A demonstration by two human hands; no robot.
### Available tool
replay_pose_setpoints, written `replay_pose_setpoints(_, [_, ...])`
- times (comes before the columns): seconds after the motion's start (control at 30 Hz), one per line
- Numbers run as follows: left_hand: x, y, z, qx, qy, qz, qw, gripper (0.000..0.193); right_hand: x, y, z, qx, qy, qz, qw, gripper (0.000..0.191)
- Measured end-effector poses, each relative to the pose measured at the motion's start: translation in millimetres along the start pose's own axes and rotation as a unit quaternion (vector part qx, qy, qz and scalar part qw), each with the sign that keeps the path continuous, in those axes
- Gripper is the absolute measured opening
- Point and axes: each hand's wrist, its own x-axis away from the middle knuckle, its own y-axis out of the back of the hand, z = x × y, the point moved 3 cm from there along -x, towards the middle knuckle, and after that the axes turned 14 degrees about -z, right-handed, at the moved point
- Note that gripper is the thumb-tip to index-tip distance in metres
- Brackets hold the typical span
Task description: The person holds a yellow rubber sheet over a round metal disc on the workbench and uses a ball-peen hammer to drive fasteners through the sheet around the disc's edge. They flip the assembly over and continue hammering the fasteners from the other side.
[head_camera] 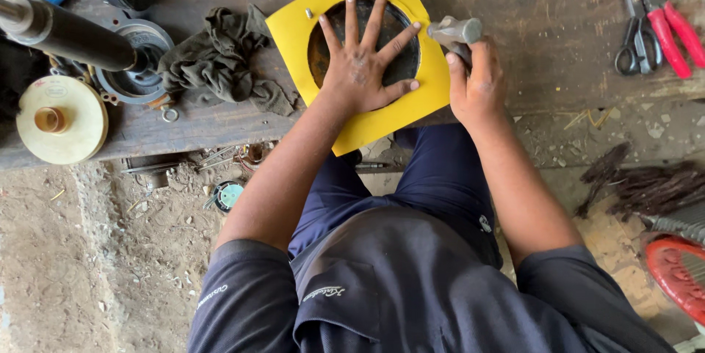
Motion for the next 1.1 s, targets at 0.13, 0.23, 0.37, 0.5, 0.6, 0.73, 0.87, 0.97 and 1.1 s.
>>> replay_pose_setpoints(0.13, [0.7,1.2,0.1,0.004,-0.010,-0.017,1.000,0.088,4.2,1.7,-7.4,0.008,-0.010,-0.009,1.000,0.025])
replay_pose_setpoints(0.23, [1.0,0.2,0.7,0.004,0.001,-0.005,1.000,0.089,8.4,3.9,-16.8,-0.030,-0.055,-0.025,0.998,0.025])
replay_pose_setpoints(0.37, [0.7,0.3,0.7,0.005,0.002,-0.005,1.000,0.090,8.8,2.1,-38.2,-0.213,-0.270,0.043,0.938,0.026])
replay_pose_setpoints(0.5, [0.3,0.3,1.0,0.009,0.002,-0.012,1.000,0.091,7.5,0.3,-40.9,-0.209,-0.275,0.029,0.938,0.022])
replay_pose_setpoints(0.6, [0.8,-1.1,2.6,0.014,0.007,0.003,1.000,0.091,7.2,-6.4,-36.3,-0.160,-0.248,0.017,0.955,0.022])
replay_pose_setpoints(0.73, [1.4,-1.1,4.2,0.016,0.003,-0.006,1.000,0.091,5.9,-12.4,-25.8,-0.105,-0.160,0.029,0.981,0.022])
replay_pose_setpoints(0.87, [2.3,-1.1,6.7,0.021,0.009,-0.006,1.000,0.091,5.8,-13.4,-19.3,-0.103,-0.167,-0.010,0.981,0.019])
replay_pose_setpoints(0.97, [4.2,-0.2,6.6,0.025,0.004,-0.013,1.000,0.090,6.7,-10.4,-16.0,-0.061,-0.174,0.014,0.983,0.019])
replay_pose_setpoints(1.1, [3.2,-0.4,7.9,0.029,0.012,-0.002,1.000,0.090,3.5,-13.5,-13.5,-0.080,-0.160,0.007,0.984,0.018])
